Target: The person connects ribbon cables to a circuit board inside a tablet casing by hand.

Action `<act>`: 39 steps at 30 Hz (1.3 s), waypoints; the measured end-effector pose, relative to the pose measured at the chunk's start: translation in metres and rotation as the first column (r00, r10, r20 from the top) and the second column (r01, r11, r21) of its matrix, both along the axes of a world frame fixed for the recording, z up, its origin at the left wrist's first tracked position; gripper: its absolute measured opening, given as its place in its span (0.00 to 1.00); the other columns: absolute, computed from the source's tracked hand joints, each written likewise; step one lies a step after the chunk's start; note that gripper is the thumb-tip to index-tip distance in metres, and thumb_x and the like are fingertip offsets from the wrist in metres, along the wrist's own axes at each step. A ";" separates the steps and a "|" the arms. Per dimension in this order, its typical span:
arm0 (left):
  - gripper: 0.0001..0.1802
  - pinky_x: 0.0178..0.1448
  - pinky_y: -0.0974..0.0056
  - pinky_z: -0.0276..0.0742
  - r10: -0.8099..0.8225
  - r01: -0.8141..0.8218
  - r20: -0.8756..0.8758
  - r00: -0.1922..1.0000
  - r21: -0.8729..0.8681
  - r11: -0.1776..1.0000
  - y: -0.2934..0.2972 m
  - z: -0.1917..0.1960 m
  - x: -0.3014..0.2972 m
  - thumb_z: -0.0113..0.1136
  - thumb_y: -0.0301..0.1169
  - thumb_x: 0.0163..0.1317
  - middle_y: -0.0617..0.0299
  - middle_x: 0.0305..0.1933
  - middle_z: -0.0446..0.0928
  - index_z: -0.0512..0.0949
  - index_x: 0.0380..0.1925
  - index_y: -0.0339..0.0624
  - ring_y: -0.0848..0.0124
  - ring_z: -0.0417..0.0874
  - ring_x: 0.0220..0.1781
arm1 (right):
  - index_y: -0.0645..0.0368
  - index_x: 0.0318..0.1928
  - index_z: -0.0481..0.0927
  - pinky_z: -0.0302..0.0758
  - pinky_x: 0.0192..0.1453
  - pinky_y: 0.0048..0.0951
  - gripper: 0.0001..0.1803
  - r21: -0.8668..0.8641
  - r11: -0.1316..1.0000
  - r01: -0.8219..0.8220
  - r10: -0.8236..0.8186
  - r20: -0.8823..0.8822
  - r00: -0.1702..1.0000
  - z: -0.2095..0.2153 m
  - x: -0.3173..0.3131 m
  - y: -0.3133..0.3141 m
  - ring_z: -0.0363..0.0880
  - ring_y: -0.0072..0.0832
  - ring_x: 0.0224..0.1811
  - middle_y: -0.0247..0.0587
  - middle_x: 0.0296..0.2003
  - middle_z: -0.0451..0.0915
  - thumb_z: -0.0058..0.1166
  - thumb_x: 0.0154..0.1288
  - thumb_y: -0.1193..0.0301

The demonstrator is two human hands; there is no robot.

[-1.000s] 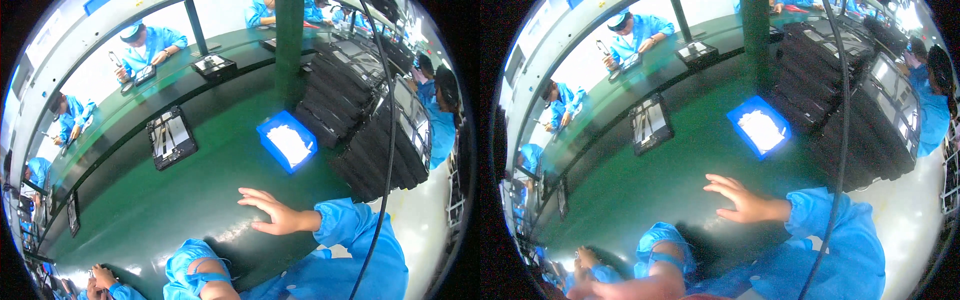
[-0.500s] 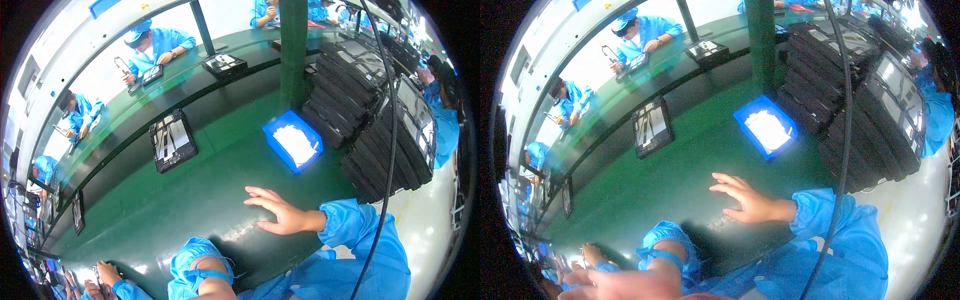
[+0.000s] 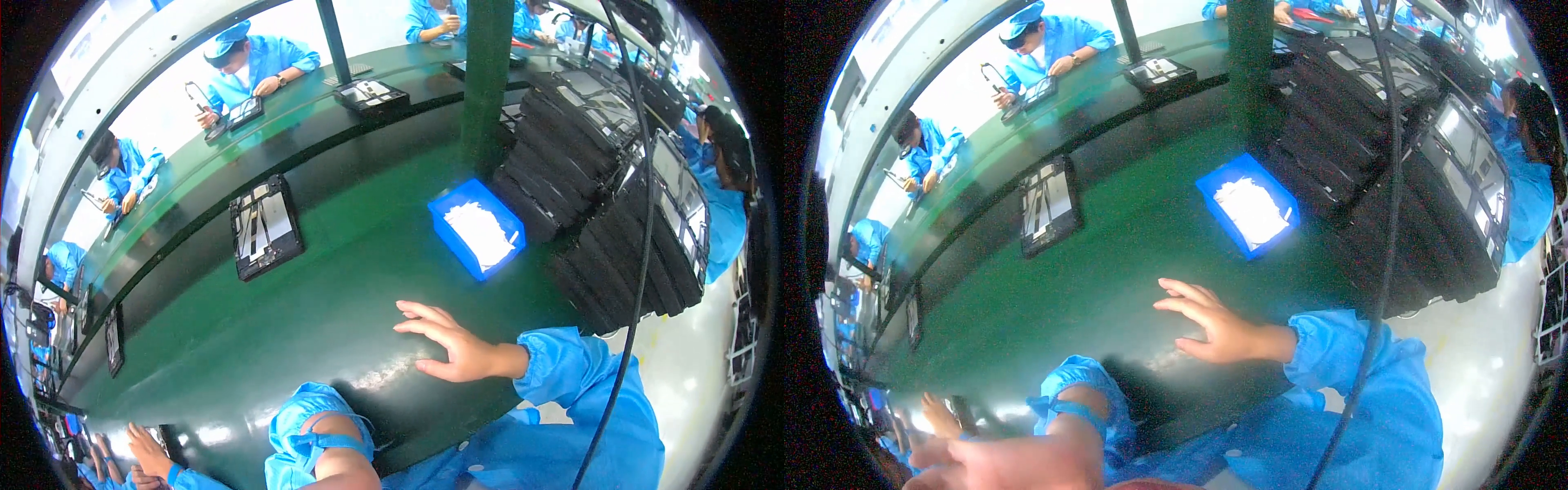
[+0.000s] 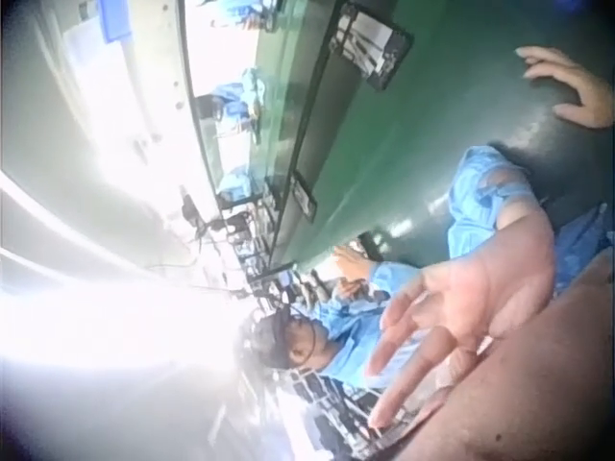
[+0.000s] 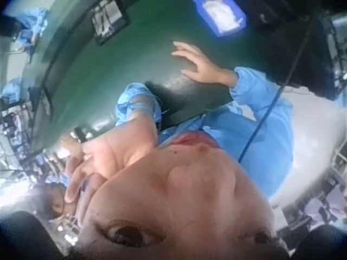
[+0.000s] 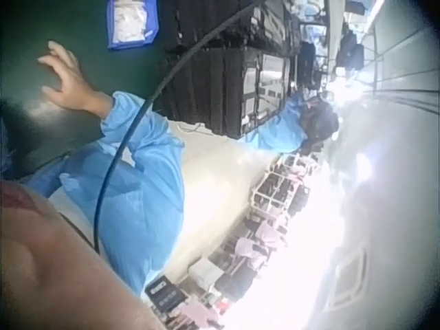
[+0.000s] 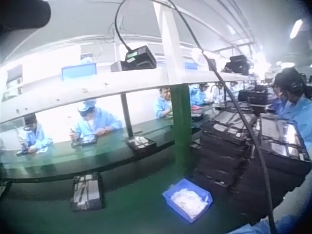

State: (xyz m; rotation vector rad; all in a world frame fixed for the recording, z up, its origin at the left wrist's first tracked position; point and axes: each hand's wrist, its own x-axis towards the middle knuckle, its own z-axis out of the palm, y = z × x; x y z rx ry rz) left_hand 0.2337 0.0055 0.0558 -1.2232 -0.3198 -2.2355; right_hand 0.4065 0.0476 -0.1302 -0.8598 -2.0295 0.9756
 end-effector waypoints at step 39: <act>0.30 0.71 0.54 0.51 -0.110 0.114 -0.038 0.993 0.144 0.983 0.004 -0.004 -0.014 0.57 0.41 0.63 0.72 0.73 0.61 0.66 0.65 0.51 0.61 0.54 0.74 | 0.56 0.63 0.68 0.53 0.72 0.46 0.32 0.025 0.999 0.043 -0.044 0.040 0.998 0.000 0.006 0.000 0.55 0.47 0.72 0.53 0.71 0.53 0.58 0.56 0.73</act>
